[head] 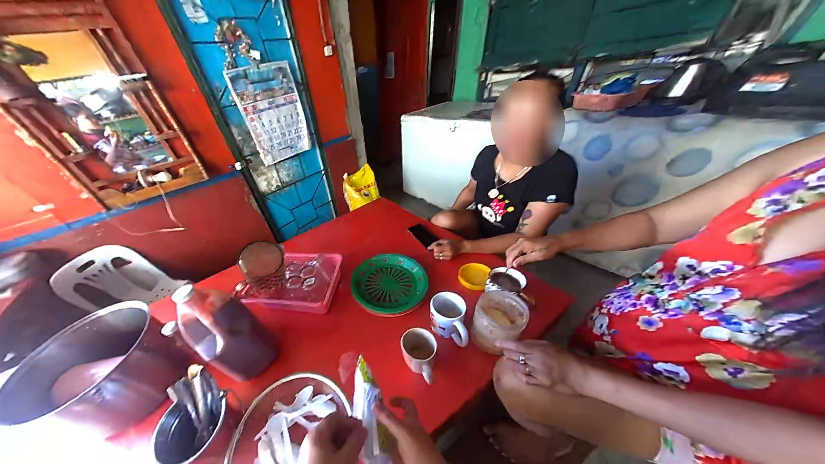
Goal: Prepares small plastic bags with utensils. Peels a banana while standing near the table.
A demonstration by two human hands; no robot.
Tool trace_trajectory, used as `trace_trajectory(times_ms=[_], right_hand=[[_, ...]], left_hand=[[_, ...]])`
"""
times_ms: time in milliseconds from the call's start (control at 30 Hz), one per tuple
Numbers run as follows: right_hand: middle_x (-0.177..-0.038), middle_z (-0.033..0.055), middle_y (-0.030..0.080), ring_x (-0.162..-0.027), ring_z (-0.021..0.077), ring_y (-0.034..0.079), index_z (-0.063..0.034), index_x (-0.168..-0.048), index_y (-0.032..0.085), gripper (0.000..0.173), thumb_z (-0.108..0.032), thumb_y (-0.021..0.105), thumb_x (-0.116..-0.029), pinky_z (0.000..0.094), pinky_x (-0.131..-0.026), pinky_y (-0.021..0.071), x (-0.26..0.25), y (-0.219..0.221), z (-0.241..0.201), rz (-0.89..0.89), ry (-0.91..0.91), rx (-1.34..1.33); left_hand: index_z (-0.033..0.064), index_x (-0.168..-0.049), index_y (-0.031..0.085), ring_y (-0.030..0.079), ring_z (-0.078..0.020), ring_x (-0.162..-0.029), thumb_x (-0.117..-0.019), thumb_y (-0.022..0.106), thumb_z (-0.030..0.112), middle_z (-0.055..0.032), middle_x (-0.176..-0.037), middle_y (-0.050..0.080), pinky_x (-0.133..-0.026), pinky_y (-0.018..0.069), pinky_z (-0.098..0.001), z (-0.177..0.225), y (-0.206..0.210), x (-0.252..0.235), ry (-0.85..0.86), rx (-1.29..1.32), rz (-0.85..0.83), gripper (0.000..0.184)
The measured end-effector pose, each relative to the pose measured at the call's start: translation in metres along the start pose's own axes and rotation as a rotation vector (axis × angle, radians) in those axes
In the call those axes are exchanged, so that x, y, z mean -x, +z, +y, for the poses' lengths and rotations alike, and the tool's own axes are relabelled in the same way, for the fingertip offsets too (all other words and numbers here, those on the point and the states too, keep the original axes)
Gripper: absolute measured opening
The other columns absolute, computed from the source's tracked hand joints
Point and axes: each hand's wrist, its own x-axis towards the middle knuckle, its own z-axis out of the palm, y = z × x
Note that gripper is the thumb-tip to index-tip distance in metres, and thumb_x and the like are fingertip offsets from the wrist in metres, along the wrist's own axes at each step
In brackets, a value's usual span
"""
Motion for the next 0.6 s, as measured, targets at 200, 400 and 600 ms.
trace_trajectory(times_ms=[200,400,600], right_hand=[[-0.092,0.0114,0.066,-0.081,0.0203,0.066,-0.0021,-0.106,0.059,0.022,-0.022,0.064,-0.0976,0.0387,-0.071,0.0578,-0.016,-0.022,0.015,-0.078,-0.069,0.268],[-0.095,0.0098,0.062,-0.085,0.02,0.059,-0.0037,-0.096,0.069,0.016,-0.019,0.064,-0.0987,0.0408,-0.07,0.0482,-0.029,-0.037,0.031,-0.036,0.013,0.68],[-0.103,0.0155,0.067,-0.092,0.0267,0.069,-0.0013,-0.115,0.061,0.026,-0.025,0.058,-0.1053,0.0458,-0.077,0.0583,-0.023,-0.031,0.039,-0.042,0.271,0.587]], left_hand=[[0.006,-0.099,0.076,0.07,-0.011,-0.079,-0.0917,0.073,0.02,-0.0037,-0.089,0.073,-0.077,0.0599,-0.0319,-0.035,0.031,0.007,0.027,-0.086,0.08,0.016],[0.0044,-0.099,0.076,0.07,-0.0135,-0.08,-0.092,0.071,0.016,-0.0069,-0.092,0.073,-0.079,0.0589,-0.0315,-0.07,0.053,0.012,-0.002,-0.163,0.111,0.014],[0.0034,-0.1,0.076,0.069,-0.0148,-0.078,-0.0933,0.069,0.014,-0.0087,-0.092,0.072,-0.077,0.0589,-0.0312,-0.083,0.061,0.019,-0.015,-0.216,0.191,0.014]])
